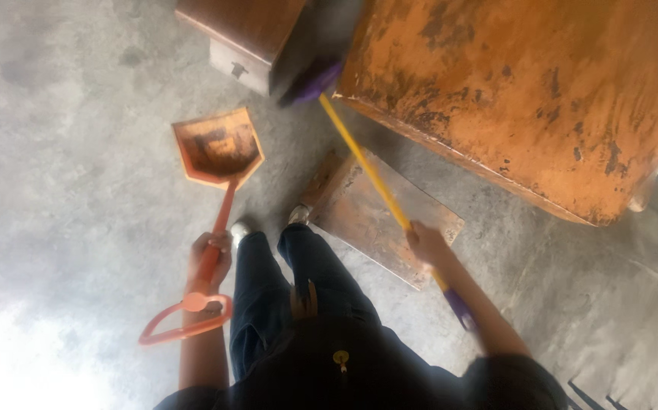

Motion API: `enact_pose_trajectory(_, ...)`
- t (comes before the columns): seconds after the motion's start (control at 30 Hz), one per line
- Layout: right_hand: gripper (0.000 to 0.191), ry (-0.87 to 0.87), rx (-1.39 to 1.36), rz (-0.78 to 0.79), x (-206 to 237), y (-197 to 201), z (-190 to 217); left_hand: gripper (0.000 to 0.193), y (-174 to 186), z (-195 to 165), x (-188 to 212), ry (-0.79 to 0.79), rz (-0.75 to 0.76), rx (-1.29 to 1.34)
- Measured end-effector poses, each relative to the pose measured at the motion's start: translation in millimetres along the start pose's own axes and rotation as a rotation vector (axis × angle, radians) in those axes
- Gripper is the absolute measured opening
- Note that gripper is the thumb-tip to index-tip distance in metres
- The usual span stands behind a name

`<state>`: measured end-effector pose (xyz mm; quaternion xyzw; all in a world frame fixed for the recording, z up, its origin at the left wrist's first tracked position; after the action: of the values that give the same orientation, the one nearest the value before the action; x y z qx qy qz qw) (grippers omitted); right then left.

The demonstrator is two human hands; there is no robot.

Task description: The person sweeps a concrete floor using a broom and dustpan, moving around furniture and collecting debris. The person navigates around chairs and tables, sweeping debris into a pile and then into the dustpan.

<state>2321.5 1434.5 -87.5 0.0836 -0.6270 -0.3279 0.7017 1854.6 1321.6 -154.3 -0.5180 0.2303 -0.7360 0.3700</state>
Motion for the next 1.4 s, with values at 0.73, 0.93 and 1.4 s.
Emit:
enact_pose_trajectory(0.73, 0.031, 0.066, 0.039, 0.151, 35, -281, 147, 0.025, 52, -113, 129, 0.190, -0.211, -0.015)
enact_pose_trajectory(0.93, 0.025, -0.095, -0.528, 0.131, 100, -330, 117, 0.042, 25, -125, 144, 0.355, -0.057, -0.051)
enact_pose_trajectory(1.4, 0.037, 0.276, 0.630, -0.367, 51, -212, 225, 0.025, 42, -181, 177, 0.154, -0.113, -0.113)
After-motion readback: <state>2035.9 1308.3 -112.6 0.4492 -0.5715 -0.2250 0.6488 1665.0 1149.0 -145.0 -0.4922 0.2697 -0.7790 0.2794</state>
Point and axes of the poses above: each hand's wrist, its own x-axis away from the middle knuckle, its own y-axis out of the back of the hand, z = x × y, the point moved 10 cm from there along -x, towards the middle knuckle, and after that the axes turned 6 degrees about z, right-handed, at the moved point
